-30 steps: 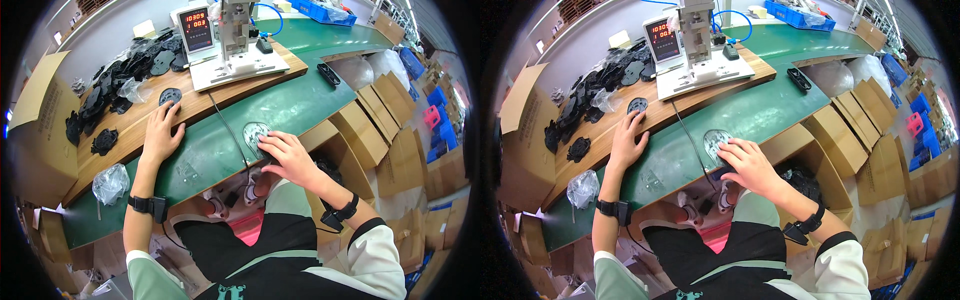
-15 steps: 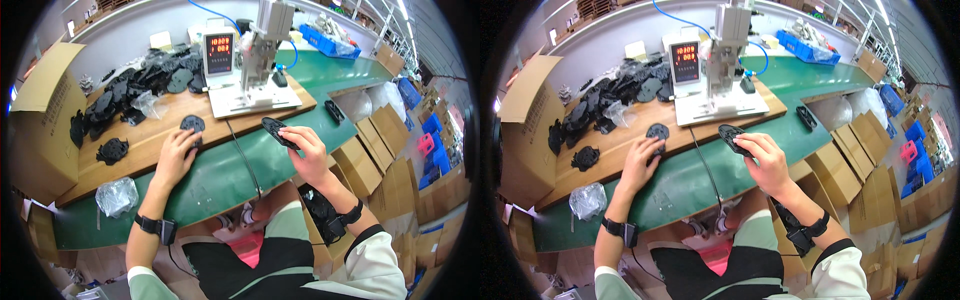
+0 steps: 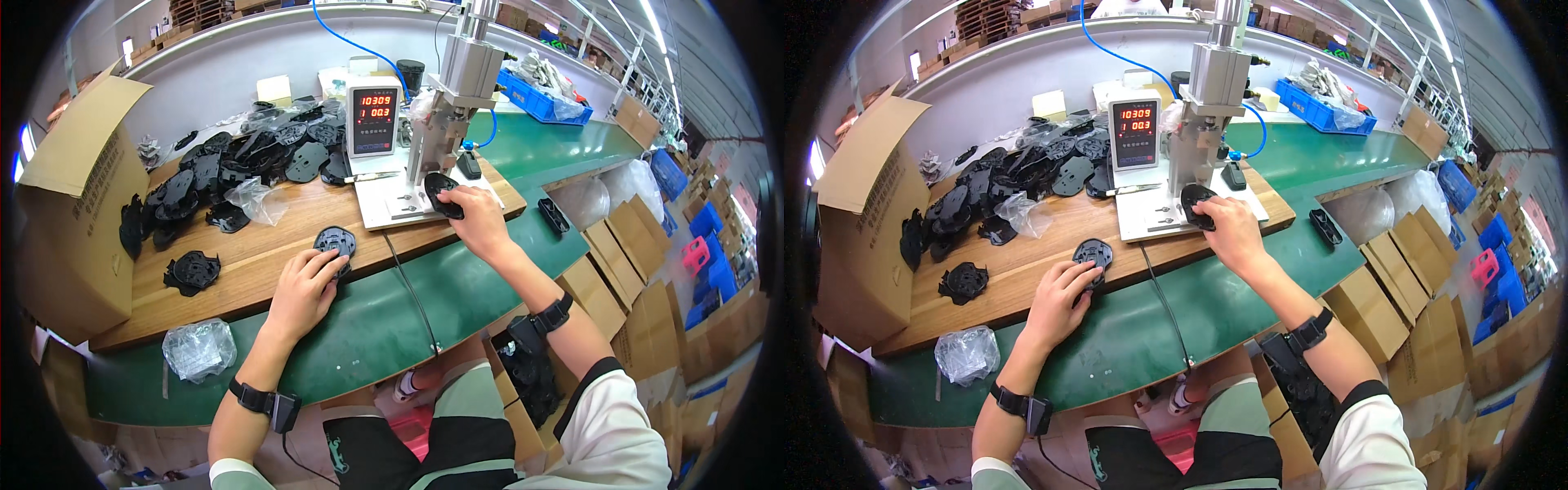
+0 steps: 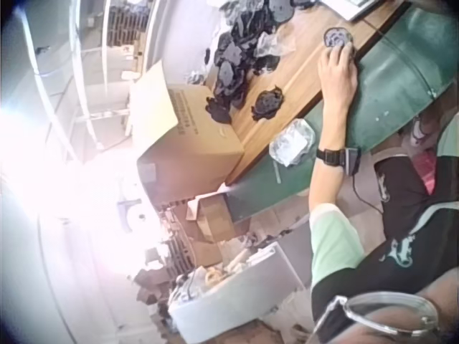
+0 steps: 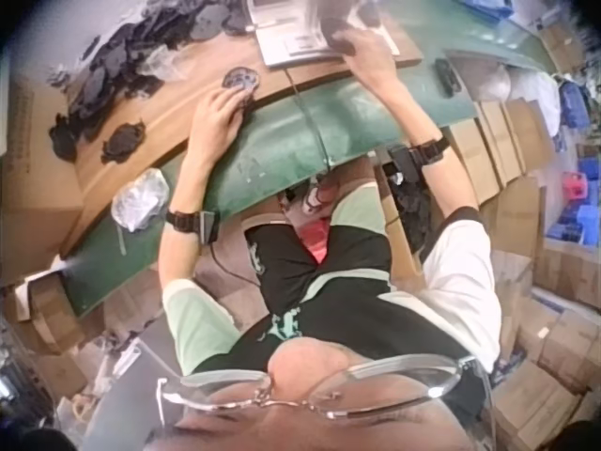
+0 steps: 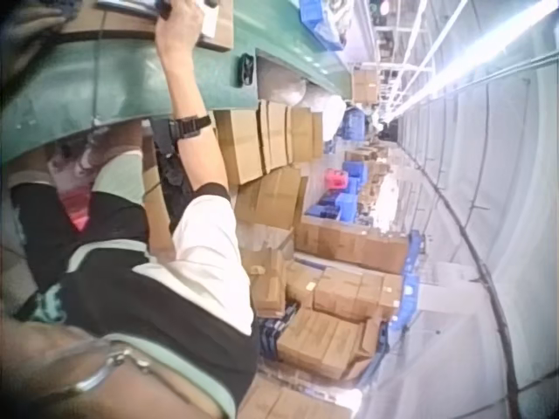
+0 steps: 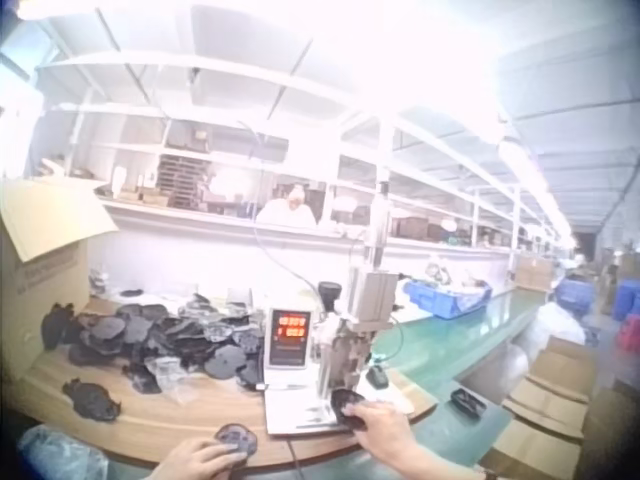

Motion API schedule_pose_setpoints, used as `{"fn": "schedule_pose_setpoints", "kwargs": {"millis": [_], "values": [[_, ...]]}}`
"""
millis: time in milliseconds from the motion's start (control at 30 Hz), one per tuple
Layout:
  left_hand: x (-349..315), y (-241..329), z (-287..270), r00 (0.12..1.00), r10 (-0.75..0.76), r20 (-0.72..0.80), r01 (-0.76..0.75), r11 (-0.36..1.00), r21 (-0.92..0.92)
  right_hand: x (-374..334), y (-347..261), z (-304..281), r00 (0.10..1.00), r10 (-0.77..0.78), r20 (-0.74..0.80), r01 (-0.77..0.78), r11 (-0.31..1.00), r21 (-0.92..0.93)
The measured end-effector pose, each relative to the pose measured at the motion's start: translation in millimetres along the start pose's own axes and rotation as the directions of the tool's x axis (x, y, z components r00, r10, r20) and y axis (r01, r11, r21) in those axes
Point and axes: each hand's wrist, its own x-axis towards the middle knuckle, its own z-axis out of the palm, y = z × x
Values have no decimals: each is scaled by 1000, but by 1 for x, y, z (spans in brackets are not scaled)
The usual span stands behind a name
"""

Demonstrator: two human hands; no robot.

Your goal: Operating a pneumatic press machine to join plastic housing components for electronics.

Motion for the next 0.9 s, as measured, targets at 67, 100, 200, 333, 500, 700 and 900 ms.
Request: {"fn": "schedule_pose_setpoints", "kwargs": {"millis": [67, 100, 200, 333, 500, 700, 900], "values": [[1, 1, 1, 1000, -16, -17, 16, 1000, -5, 7, 2, -7, 998, -22, 58, 19, 999, 51], [0, 2, 0, 999, -30, -30, 30, 1000, -9, 12, 1, -11, 999, -32, 37, 29, 996, 90], [-3, 5, 0, 998, -48, -31, 48, 999, 8, 9, -9, -10, 993, -67, 94, 69, 997, -21], [-1, 11, 4, 998, -61, -11, 61, 998, -5, 4, 18, -9, 999, 16, 29, -21, 987, 157], [2, 13, -1, 998, -57, 11, 57, 998, -26, 2, -4, -6, 997, -25, 67, 27, 999, -33], [4, 16, -3, 998, -60, -13, 60, 998, -32, -1, -16, -8, 995, -44, 90, 53, 993, -106], [-2, 11, -3, 994, -100, -47, 101, 995, 21, -12, -7, 13, 999, -36, -31, 35, 999, -40]]}}
